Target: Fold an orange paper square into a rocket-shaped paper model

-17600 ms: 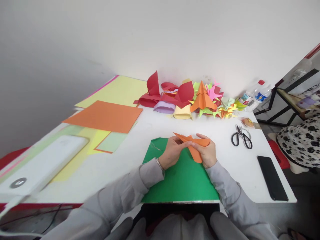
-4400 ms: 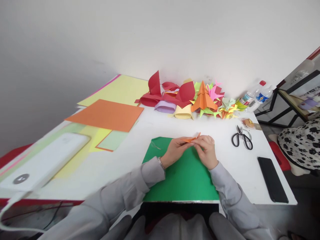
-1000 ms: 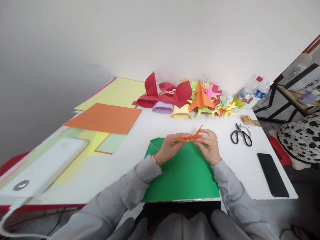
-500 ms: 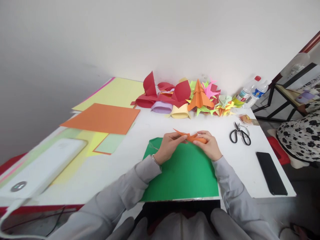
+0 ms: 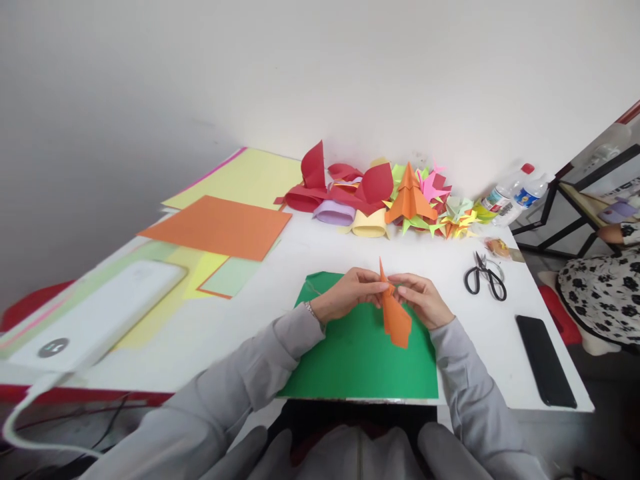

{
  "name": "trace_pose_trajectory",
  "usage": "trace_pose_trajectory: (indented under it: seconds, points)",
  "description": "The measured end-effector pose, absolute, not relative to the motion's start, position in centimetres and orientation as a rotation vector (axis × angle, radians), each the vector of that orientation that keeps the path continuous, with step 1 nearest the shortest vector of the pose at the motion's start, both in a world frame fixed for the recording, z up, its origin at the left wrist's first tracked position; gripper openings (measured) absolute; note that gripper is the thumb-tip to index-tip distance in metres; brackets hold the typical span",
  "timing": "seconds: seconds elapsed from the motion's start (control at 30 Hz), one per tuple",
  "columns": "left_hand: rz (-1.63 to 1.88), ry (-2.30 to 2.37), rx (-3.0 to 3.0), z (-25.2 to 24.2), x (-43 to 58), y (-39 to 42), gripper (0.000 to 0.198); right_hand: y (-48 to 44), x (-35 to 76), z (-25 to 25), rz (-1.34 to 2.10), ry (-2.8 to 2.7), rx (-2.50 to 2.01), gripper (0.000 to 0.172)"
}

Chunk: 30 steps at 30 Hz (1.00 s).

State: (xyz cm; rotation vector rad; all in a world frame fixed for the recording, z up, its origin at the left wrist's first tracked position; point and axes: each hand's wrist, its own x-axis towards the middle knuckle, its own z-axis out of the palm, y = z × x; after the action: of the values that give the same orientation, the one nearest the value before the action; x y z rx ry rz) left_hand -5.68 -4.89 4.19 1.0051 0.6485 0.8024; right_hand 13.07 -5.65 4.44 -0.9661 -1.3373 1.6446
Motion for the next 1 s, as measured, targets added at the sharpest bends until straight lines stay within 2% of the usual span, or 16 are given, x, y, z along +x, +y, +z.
trace_pose_trajectory:
  seconds: [0.13,0.33,0.43,0.63,1.0]
  points:
    - [0.841,0.708,1.027,4.1,-5.4,-4.8,0.022,-5.7,12.8,3.6,1.646,-1.355,-0.967,0.038]
    - [0.936,0.797,1.131,4.4,-4.7,-5.5,0.023,-5.8,12.1,3.6,1.28,-1.438,-1.048,0.027]
    - [0.946,0.835,1.186,4.4,-4.5,-5.8,0.026,-5.9,11.9,4.0,1.253,-1.418,-1.007,0.024]
    - [0.95,0.869,1.053,4.1,-4.0,-6.2,0.043,-6.2,11.7,4.1,1.252,-1.397,-1.013,0.02]
    - [0.785,0.813,0.88,4.7,-3.9,-6.6,0.031,-6.1,12.1,3.8,1.153,-1.475,-1.026,0.019]
